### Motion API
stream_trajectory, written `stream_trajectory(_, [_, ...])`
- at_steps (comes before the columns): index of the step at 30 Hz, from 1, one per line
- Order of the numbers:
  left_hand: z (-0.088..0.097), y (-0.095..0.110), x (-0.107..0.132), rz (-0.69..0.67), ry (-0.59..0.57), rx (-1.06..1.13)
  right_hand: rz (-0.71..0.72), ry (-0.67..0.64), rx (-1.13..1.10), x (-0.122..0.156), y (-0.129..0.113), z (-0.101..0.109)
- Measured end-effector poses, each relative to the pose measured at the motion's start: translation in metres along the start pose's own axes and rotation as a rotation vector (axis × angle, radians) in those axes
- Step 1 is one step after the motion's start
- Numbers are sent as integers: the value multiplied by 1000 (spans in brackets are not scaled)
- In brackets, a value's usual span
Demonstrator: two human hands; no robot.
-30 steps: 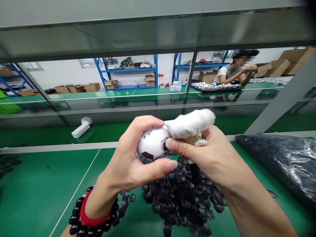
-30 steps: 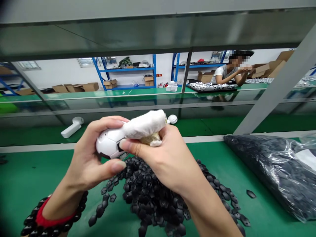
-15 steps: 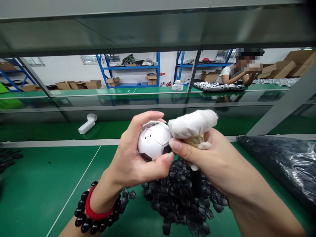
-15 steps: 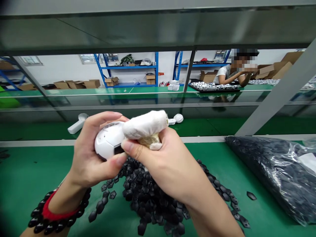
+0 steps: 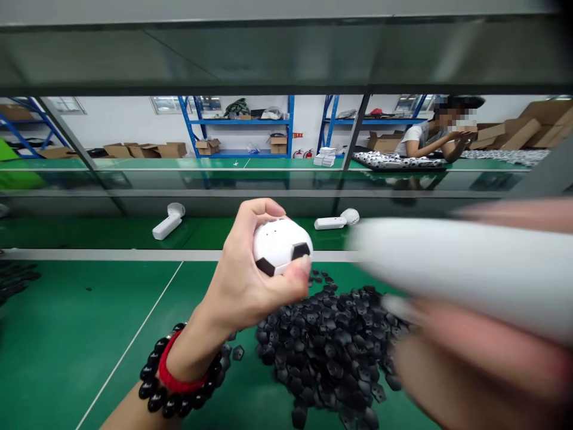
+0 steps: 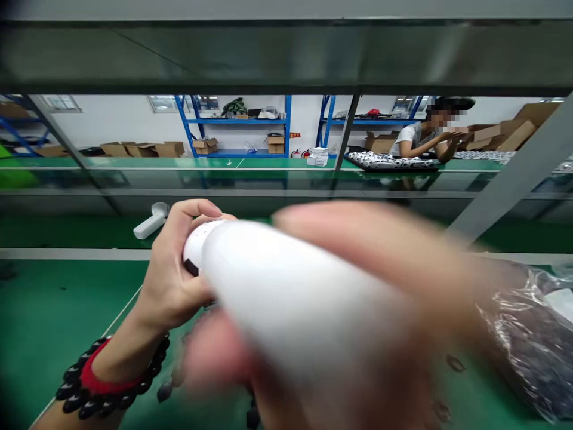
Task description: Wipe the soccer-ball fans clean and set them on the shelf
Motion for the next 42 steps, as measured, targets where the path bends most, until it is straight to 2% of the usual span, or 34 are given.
stream_trajectory(2, [-3,1,1,31,-12,18,45,32,-96,-3,1,-1])
stream_trajectory(5, [-5,-2,-1,114,4,18,-55,184,-362,-5,5,1])
stream_trajectory(7, [-5,-5,-4,139,23,5,-101,291,-390,-3,7,1])
stream_trajectory(8, [-4,-6,-5,139,26,-4,-84,292,-395,-2,8,-1])
stream_trajectory(10, [-3,-8,-6,143,18,-23,-35,137,-473,-1,9,-10])
stream_trajectory(12, [-1,-9,-6,185,-8,-16,-47,-33,-566,0,10,-18])
stream_trajectory(13, [0,-8,-5,208,-22,5,-81,-39,-588,0,10,-20])
stream_trajectory(14, [0,-8,-5,224,-30,34,-114,32,-594,-1,10,-21])
stream_trajectory(16, [0,-8,-3,225,-34,79,-140,292,-580,-1,9,-19])
stream_trajectory(17, [0,-8,-2,210,-35,73,-120,329,-591,-1,9,-18])
stream_trajectory(18, [0,-10,-2,194,-37,45,-92,272,-611,-3,8,-18])
stream_trajectory(21, [2,-19,-8,162,-9,-184,-112,-126,-648,-5,15,-19])
stream_trajectory(22, [5,-24,-14,154,21,-320,-152,-191,-631,-4,21,-19])
stream_trajectory(24, [10,-33,-33,133,95,-621,-240,-228,-565,1,35,-21])
stream_trajectory(25, [12,-39,-47,124,111,-744,-257,-305,-536,6,41,-25])
stream_trajectory(26, [13,-45,-62,121,106,-831,-248,-449,-505,13,45,-31])
stream_trajectory(29, [4,-75,-115,131,-30,-1024,-123,-1033,-358,43,41,-59])
stream_trajectory(31, [-10,-103,-148,148,-138,-1094,-20,-1256,-272,60,31,-79])
stream_trajectory(34, [-28,-145,-181,140,-256,-1097,48,-1344,-271,72,18,-102])
stream_trajectory(36, [-27,-167,-193,127,-273,-1055,59,-1380,-278,71,16,-110])
stream_trajectory(37, [-20,-174,-196,134,-249,-1031,59,-1399,-277,69,17,-112])
stream_trajectory(39, [8,-185,-196,193,-123,-986,54,-1430,-269,64,20,-114])
stream_trajectory(42, [74,-193,-183,371,213,-883,40,-1425,-280,59,26,-111])
Point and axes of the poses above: each hand's wrist, its own x-axis away from the middle knuckle, its own z-axis out of the back of the hand, y = z × x, the point moved 1 cm from there along -x, towards the middle knuckle, and after that the axes turned 14 degrees about z, right-handed, at the moved point
